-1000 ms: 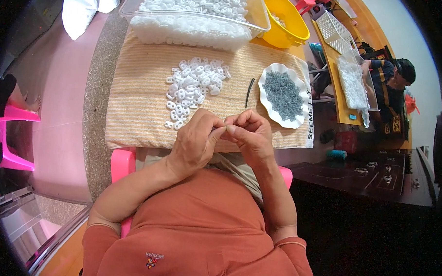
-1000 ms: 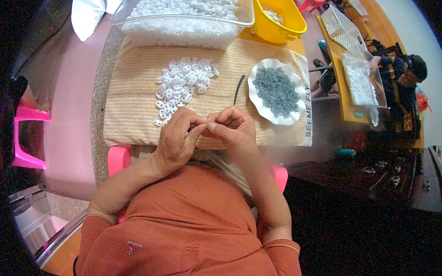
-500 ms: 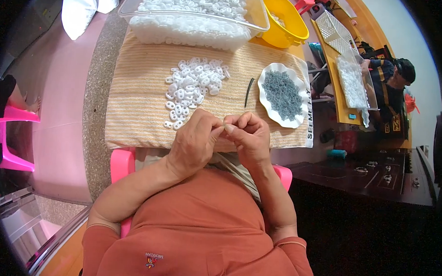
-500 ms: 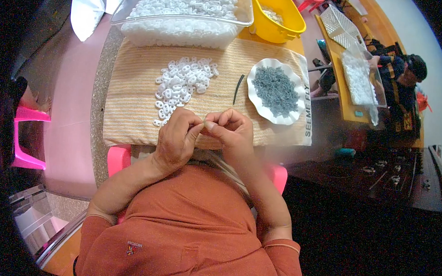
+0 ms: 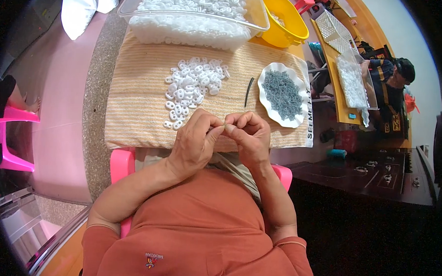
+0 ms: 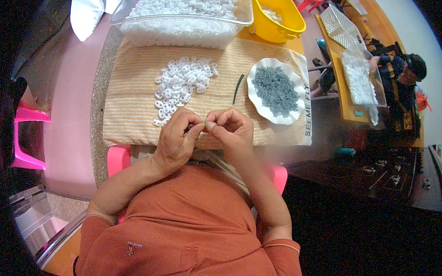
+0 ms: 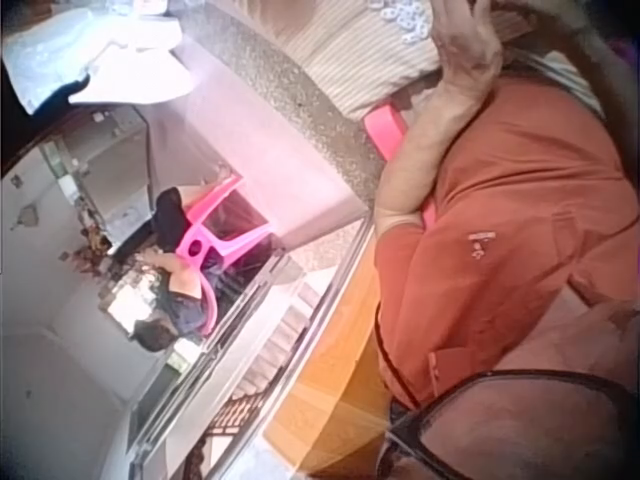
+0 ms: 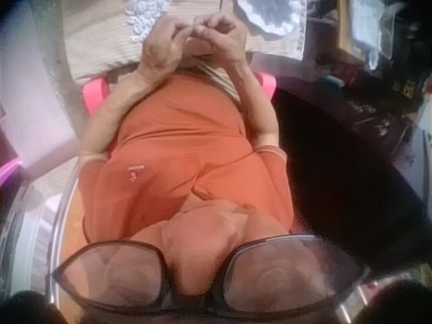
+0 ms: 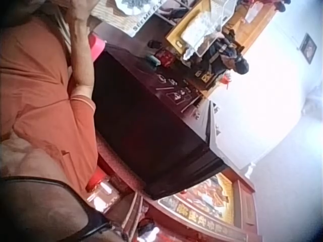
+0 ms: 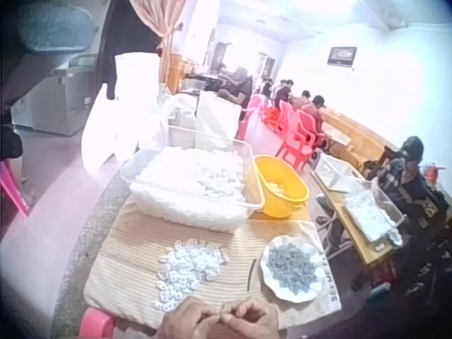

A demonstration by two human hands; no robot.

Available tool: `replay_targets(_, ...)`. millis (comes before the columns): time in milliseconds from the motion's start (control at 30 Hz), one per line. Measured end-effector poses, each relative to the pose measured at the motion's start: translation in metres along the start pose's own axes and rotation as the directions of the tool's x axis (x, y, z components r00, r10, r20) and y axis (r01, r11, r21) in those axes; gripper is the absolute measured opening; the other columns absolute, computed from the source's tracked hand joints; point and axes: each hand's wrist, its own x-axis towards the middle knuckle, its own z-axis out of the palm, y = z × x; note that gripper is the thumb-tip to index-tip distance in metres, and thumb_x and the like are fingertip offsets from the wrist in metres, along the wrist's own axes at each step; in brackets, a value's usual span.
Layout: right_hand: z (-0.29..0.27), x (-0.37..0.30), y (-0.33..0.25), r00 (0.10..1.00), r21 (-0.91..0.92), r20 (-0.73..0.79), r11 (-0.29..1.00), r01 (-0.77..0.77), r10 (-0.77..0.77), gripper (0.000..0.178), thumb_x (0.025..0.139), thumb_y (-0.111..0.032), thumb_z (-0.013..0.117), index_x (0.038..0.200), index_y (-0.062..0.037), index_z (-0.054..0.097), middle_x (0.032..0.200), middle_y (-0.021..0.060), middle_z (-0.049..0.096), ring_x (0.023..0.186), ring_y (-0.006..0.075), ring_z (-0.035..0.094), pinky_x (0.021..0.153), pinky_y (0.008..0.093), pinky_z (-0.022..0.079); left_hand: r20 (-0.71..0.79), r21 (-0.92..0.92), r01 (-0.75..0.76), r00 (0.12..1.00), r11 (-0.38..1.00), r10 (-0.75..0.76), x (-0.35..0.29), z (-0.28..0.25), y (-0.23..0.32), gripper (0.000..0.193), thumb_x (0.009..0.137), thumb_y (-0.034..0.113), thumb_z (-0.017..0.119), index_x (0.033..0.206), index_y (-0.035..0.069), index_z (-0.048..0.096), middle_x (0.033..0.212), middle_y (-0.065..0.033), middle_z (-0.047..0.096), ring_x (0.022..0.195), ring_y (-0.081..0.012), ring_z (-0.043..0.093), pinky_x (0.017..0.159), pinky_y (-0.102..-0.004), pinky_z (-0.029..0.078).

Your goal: Manually assembling and trimming small white plastic components using a cutting tool.

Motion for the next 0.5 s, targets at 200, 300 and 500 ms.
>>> replay_targets(200,0.0002,-0.0004,0.0008,0.984,-0.219,0.064,0.96,0.174,-0.164,0.017,0.08,0.007,0.064,0.082,-0.0026,0.05,0.093,0.0079,0.062,0.084,0.0091,0.056,0.076,0.0247,0.049,0.078,-0.117,0.187,0.981,0.975,-0.178,-0.0023,-0.0013,-0.0012,0.01,0.088,0.008,0.059,0.092,0.0,0.054,0.08,-0.0136,0.054,0.07,-0.0261,0.055,0.064,-0.035,0.045)
replay_targets(300,-0.001,-0.0017,0.0016,0.975,-0.309,0.112,0.926,0.215,-0.189,0.021,0.082,0.011,0.062,0.087,-0.002,0.046,0.094,0.009,0.059,0.085,0.0098,0.054,0.078,0.0227,0.045,0.144,-0.251,0.335,0.941,0.908,-0.307,-0.0048,0.0,-0.0046,0.012,0.09,0.01,0.058,0.093,-0.001,0.055,0.079,-0.0092,0.056,0.068,-0.0166,0.055,0.061,-0.0298,0.045)
replay_targets(500,-0.0004,-0.0035,0.0069,0.965,-0.356,0.089,0.897,0.261,-0.245,0.021,0.083,0.01,0.062,0.087,-0.0025,0.045,0.094,0.0098,0.059,0.086,0.0098,0.054,0.078,0.0232,0.045,0.247,-0.454,0.505,0.863,0.734,-0.441,-0.0034,0.0004,-0.0028,0.015,0.094,0.015,0.057,0.093,-0.001,0.055,0.078,-0.0029,0.056,0.065,-0.0068,0.053,0.055,-0.0217,0.046)
